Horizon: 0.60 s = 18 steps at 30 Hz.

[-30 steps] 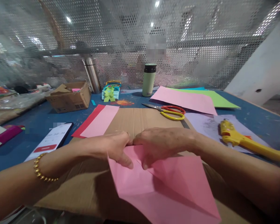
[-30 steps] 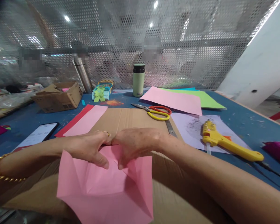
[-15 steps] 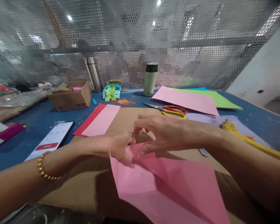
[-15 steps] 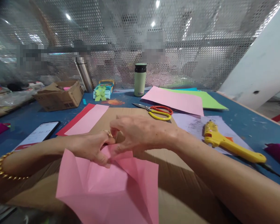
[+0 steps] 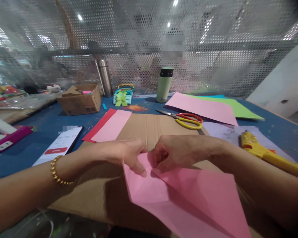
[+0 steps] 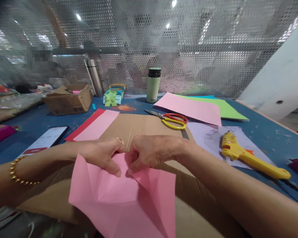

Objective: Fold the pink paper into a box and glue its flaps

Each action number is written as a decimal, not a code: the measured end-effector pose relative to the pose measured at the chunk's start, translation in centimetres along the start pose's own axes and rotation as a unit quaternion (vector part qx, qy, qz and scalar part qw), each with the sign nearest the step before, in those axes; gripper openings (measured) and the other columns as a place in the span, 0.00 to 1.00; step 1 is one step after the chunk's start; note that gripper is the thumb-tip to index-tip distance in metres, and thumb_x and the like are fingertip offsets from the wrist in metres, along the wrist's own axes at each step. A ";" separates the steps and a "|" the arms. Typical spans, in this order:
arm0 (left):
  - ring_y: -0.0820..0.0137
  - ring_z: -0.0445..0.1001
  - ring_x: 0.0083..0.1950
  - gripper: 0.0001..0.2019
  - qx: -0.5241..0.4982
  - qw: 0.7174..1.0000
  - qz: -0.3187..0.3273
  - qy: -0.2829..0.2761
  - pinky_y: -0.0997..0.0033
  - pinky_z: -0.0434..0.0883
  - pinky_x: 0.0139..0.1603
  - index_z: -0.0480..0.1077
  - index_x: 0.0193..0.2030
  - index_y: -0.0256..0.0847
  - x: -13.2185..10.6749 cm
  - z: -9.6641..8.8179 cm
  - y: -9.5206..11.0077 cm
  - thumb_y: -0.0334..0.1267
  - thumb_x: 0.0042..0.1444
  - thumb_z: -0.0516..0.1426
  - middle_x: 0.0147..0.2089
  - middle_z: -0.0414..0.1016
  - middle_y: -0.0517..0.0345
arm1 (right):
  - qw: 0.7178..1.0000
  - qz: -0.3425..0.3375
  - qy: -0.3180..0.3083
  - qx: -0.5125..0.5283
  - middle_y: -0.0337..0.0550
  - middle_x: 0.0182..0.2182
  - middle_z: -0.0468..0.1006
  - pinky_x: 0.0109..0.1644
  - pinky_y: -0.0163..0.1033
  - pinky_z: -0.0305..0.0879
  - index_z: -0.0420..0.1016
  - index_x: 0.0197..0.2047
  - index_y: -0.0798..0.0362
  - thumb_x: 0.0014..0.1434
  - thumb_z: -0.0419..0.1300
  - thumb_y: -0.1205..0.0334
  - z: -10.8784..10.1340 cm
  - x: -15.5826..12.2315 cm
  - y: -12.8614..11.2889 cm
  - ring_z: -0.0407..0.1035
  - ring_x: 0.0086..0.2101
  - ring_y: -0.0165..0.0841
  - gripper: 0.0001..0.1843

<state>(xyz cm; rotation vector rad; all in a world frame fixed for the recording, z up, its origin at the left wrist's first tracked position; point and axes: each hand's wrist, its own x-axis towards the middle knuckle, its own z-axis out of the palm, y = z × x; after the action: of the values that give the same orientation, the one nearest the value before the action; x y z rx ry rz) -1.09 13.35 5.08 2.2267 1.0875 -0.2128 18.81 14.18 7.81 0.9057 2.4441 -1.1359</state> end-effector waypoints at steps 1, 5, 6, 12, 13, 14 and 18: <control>0.73 0.60 0.30 0.20 0.000 1.000 -0.003 -0.001 0.71 0.52 0.24 0.62 0.29 0.40 0.0 0.0 -0.1 0.53 0.43 0.62 0.32 0.62 0.63 | 1.000 -0.003 -0.002 0.010 0.35 0.26 0.74 0.27 0.33 0.52 0.80 0.35 0.54 0.56 0.60 0.50 0.1 0.0 0.0 0.62 0.26 0.27 0.15; 0.74 0.59 0.30 0.19 -0.004 1.000 0.002 0.000 0.71 0.52 0.25 0.63 0.30 0.40 0.0 0.1 -0.1 0.53 0.43 0.63 0.32 0.61 0.64 | 0.999 -0.012 0.008 0.030 0.36 0.28 0.76 0.28 0.33 0.54 0.80 0.37 0.53 0.54 0.61 0.55 0.5 0.2 0.2 0.64 0.27 0.27 0.12; 0.73 0.59 0.30 0.19 -0.006 1.000 0.003 -0.001 0.71 0.52 0.25 0.64 0.31 0.40 0.0 0.0 0.0 0.52 0.43 0.63 0.32 0.61 0.64 | 0.999 -0.014 0.012 0.034 0.36 0.28 0.76 0.29 0.32 0.54 0.80 0.37 0.53 0.54 0.61 0.56 0.6 0.3 0.3 0.64 0.28 0.27 0.11; 0.72 0.62 0.33 0.18 0.009 1.000 -0.003 -0.014 0.71 0.55 0.28 0.70 0.36 0.40 -0.2 -0.3 0.6 0.51 0.45 0.62 0.33 0.63 0.63 | 0.994 -0.035 0.021 0.101 0.35 0.29 0.77 0.33 0.30 0.58 0.79 0.35 0.55 0.52 0.60 0.66 0.8 0.4 0.2 0.67 0.30 0.26 0.08; 0.72 0.62 0.33 0.18 0.013 1.000 -0.004 -0.017 0.71 0.55 0.28 0.70 0.36 0.40 -0.2 -0.3 0.6 0.51 0.45 0.62 0.33 0.63 0.63 | 0.994 -0.035 0.022 0.105 0.35 0.30 0.77 0.34 0.30 0.59 0.79 0.36 0.55 0.52 0.60 0.67 0.8 0.4 0.1 0.68 0.31 0.27 0.08; 0.72 0.62 0.33 0.18 0.015 1.000 -0.004 -0.018 0.71 0.55 0.28 0.70 0.37 0.40 -0.2 -0.3 0.6 0.50 0.45 0.62 0.33 0.63 0.64 | 0.994 -0.033 0.025 0.103 0.36 0.30 0.77 0.34 0.30 0.59 0.80 0.36 0.55 0.52 0.60 0.67 0.8 0.4 0.0 0.68 0.32 0.27 0.09; 0.73 0.62 0.32 0.18 0.019 1.000 -0.003 -0.008 0.71 0.54 0.27 0.68 0.35 0.39 -0.2 -0.3 0.6 0.50 0.44 0.63 0.33 0.63 0.63 | 0.996 -0.022 0.038 0.080 0.36 0.30 0.79 0.33 0.30 0.59 0.81 0.36 0.55 0.51 0.60 0.67 0.8 0.4 -0.1 0.69 0.32 0.28 0.09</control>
<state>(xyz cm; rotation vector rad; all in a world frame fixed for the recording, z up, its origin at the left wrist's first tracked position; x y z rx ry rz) -0.79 13.15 5.68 2.2523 1.0901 -0.2560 18.45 13.66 7.17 0.9607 2.4722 -1.3529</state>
